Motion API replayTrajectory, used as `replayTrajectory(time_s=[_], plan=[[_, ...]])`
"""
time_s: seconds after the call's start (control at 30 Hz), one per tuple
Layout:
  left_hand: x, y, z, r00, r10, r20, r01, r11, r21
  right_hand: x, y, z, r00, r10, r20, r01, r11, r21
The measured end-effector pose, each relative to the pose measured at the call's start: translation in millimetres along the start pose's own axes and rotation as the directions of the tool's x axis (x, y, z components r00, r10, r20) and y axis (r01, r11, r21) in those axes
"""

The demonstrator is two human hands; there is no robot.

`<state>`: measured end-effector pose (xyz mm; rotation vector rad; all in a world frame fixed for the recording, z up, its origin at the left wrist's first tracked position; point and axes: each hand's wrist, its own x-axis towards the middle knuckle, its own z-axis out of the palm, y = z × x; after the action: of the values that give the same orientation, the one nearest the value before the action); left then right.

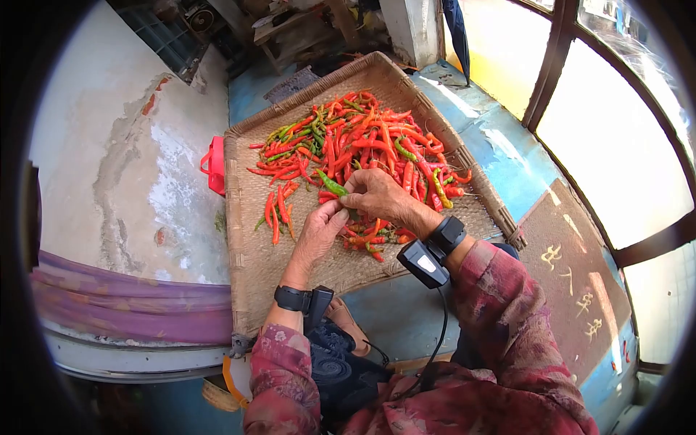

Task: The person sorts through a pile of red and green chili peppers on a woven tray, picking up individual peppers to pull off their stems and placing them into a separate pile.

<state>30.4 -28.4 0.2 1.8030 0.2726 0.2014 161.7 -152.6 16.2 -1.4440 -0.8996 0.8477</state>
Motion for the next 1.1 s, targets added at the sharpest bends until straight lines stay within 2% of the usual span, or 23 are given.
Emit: replayTrajectory(time_s=[0.1,0.17,0.23,0.3,0.37,0.4,0.47,0.5,0.57,0.63,0.7,0.77,0.83,0.9,0.97,1.03,1.1], plan=[[0,-6,5,0.999,0.023,0.040,-0.022,1.000,-0.010,0,3,-1,0.997,0.056,0.050,-0.052,0.997,-0.062],[0,-4,2,0.999,-0.020,0.032,0.020,1.000,0.006,-1,4,-1,0.995,0.064,0.074,-0.055,0.991,-0.118],[1,-3,-15,0.982,-0.118,-0.151,0.133,0.987,0.094,-4,1,-3,0.995,-0.069,-0.074,0.064,0.995,-0.079],[6,-18,-43,0.925,-0.094,-0.368,0.074,0.995,-0.067,-6,-9,-15,0.988,-0.116,-0.105,0.107,0.990,-0.087],[8,-38,-63,0.779,-0.131,-0.613,-0.148,0.912,-0.383,-9,-13,-25,0.976,-0.102,-0.191,0.089,0.993,-0.073],[6,-40,-67,0.786,-0.127,-0.605,-0.145,0.914,-0.379,-11,-16,-29,0.960,-0.164,-0.225,0.151,0.986,-0.073],[4,-46,-71,0.678,-0.251,-0.691,-0.069,0.914,-0.400,-10,-14,-37,0.957,-0.159,-0.244,0.151,0.987,-0.052],[7,-41,-62,0.685,-0.247,-0.686,-0.068,0.915,-0.397,-10,-14,-39,0.956,-0.152,-0.252,0.149,0.988,-0.032],[11,-33,-30,0.882,-0.014,-0.471,0.007,1.000,-0.016,-11,-14,-41,0.966,-0.126,-0.224,0.122,0.992,-0.029],[19,-19,0,0.958,0.047,-0.283,0.075,0.911,0.405,-12,-15,-39,0.974,-0.116,-0.195,0.120,0.993,0.012],[29,-28,23,0.967,0.187,-0.172,-0.048,0.801,0.597,-14,-16,-37,0.974,-0.116,-0.197,0.117,0.993,-0.005],[30,-29,39,0.963,0.180,-0.200,-0.043,0.837,0.545,-14,-16,-36,0.951,-0.193,-0.241,0.191,0.981,-0.031],[34,-27,42,0.910,0.395,-0.124,-0.219,0.714,0.665,-11,-13,-37,0.958,-0.152,-0.242,0.155,0.988,-0.006],[33,-24,42,0.899,0.405,-0.167,-0.212,0.737,0.642,-8,-9,-39,0.946,-0.206,-0.252,0.193,0.978,-0.075],[30,-20,33,0.859,0.464,-0.215,-0.225,0.720,0.656,-8,-8,-43,0.956,-0.172,-0.237,0.146,0.981,-0.125],[24,-10,22,0.876,0.413,-0.249,-0.176,0.755,0.631,-5,-7,-40,0.966,-0.149,-0.211,0.114,0.978,-0.173],[19,-5,11,0.856,0.391,-0.339,-0.133,0.800,0.586,-5,-3,-37,0.940,-0.311,-0.140,0.219,0.866,-0.450]])
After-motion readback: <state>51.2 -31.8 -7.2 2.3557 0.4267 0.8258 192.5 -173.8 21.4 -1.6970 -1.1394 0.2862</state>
